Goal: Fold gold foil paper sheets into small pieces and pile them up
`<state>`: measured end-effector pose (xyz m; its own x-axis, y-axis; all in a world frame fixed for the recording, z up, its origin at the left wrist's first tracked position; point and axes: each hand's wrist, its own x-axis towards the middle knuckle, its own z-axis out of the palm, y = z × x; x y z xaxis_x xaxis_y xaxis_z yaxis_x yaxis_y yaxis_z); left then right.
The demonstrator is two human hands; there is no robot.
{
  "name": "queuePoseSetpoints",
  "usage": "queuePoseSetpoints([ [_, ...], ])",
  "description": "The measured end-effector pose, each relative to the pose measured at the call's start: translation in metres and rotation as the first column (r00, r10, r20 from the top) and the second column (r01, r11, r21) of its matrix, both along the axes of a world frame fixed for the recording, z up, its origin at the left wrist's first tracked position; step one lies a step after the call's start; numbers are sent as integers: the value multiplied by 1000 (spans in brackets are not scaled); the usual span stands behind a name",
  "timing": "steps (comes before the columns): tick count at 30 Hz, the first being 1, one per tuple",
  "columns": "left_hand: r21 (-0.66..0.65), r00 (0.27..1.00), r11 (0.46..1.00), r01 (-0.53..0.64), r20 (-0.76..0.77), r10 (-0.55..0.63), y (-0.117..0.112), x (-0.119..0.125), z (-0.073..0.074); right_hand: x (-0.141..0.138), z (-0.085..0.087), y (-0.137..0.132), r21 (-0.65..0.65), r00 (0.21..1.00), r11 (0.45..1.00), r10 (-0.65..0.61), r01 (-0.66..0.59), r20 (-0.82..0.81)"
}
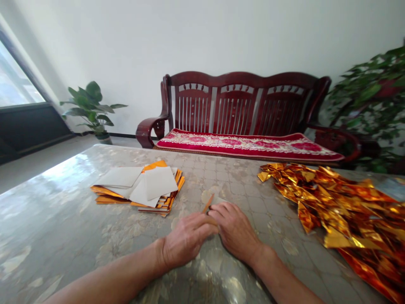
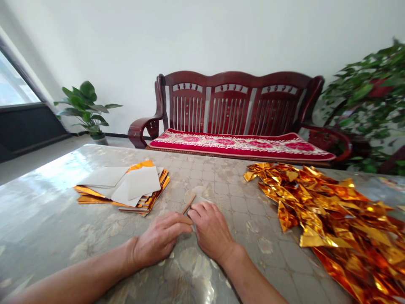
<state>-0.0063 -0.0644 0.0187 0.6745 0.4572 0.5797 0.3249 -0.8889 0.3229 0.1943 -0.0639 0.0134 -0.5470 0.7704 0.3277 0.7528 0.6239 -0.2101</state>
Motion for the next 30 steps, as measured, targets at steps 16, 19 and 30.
queuePoseSetpoints([
  [16,55,825,943,-327,-470,313,2,7,-7,6,-11,6,57,975,974,-218,220,-48],
  [19,70,793,943,-325,-523,312,-2,9,-4,4,-7,5,61,977,975,-213,214,-28],
  [30,70,775,939,-338,-546,319,0,13,-4,8,-3,9,109,967,968,-237,226,97],
])
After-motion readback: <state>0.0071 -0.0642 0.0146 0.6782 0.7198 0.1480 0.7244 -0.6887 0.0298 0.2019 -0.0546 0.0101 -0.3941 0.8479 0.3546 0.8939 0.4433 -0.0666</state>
